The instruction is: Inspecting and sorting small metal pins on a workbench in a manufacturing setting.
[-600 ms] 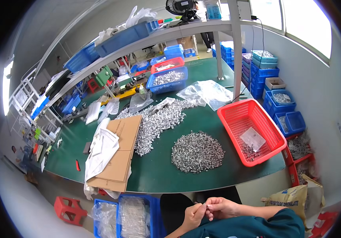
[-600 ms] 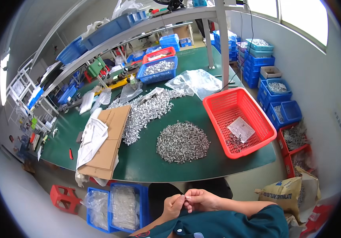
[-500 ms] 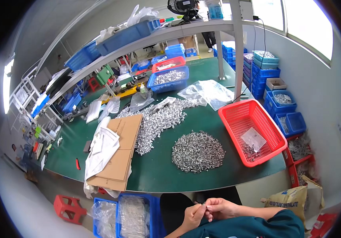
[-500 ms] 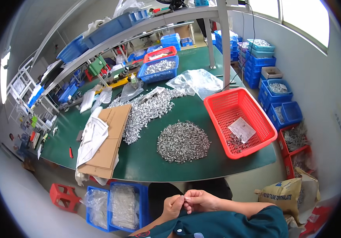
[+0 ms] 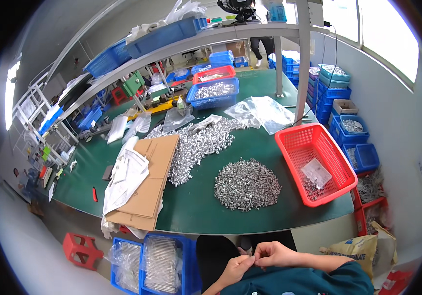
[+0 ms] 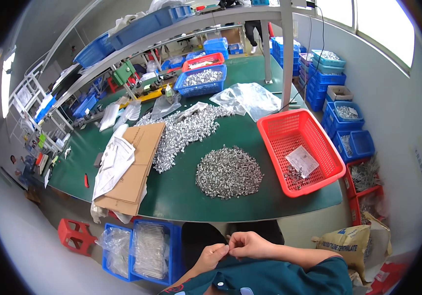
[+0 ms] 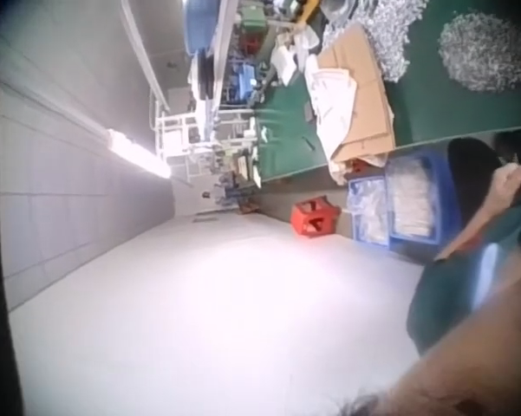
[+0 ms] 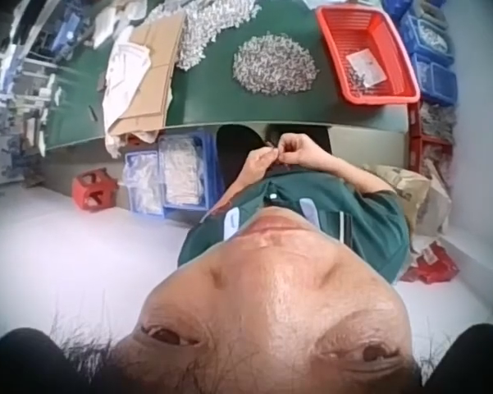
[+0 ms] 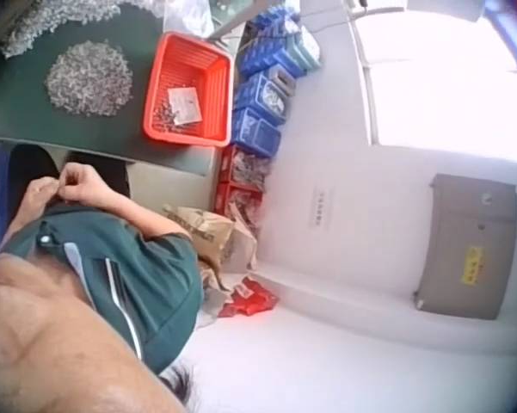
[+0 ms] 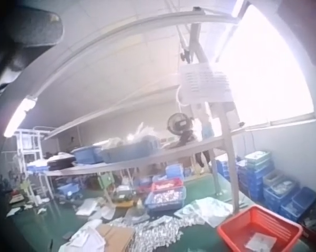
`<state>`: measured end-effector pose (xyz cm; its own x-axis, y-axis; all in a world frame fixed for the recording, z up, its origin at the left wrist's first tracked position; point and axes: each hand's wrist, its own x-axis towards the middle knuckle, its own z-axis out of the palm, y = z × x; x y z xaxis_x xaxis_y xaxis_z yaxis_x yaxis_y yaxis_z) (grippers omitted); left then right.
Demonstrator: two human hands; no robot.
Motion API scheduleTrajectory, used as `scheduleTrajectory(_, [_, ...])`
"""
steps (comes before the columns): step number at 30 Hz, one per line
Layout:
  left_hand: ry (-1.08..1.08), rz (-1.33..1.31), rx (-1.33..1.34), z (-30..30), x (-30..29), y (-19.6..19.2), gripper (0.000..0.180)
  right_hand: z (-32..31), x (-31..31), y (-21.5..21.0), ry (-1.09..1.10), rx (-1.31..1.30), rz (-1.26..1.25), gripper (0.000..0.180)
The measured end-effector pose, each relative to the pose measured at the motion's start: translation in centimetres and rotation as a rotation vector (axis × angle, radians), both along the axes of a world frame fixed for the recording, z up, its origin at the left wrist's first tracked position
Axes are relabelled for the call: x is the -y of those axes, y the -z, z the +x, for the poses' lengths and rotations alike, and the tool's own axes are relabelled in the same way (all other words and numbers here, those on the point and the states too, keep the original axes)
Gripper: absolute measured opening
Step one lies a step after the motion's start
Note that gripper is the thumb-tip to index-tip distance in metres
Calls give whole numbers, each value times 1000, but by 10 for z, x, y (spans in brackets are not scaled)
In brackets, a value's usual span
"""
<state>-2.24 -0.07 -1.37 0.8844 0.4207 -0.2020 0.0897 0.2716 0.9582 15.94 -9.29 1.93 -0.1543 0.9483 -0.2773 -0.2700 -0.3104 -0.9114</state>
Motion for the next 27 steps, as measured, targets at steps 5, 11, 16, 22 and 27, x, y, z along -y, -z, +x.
scheduleTrajectory(5, [-203, -174, -14, -17, 1, 6, 31, 31, 13, -7, 261, -80, 8, 8])
scheduleTrajectory(11, [-286, -254, 215, 17, -23, -22, 27, 19, -33, -32, 337, -218, -28, 12])
scheduleTrajectory(16, [-282, -346, 200, 22, -30, -12, 36, 12, -46, -3, 256, -562, -77, 15])
scheduleTrajectory(22, [-305, -272, 138, 15, -20, -7, 34, -1, -43, 1, 213, -587, -139, 15])
scheduleTrajectory(27, [-323, -130, 86, 13, -19, -9, 31, -1, -41, 0, 239, -496, -170, 11])
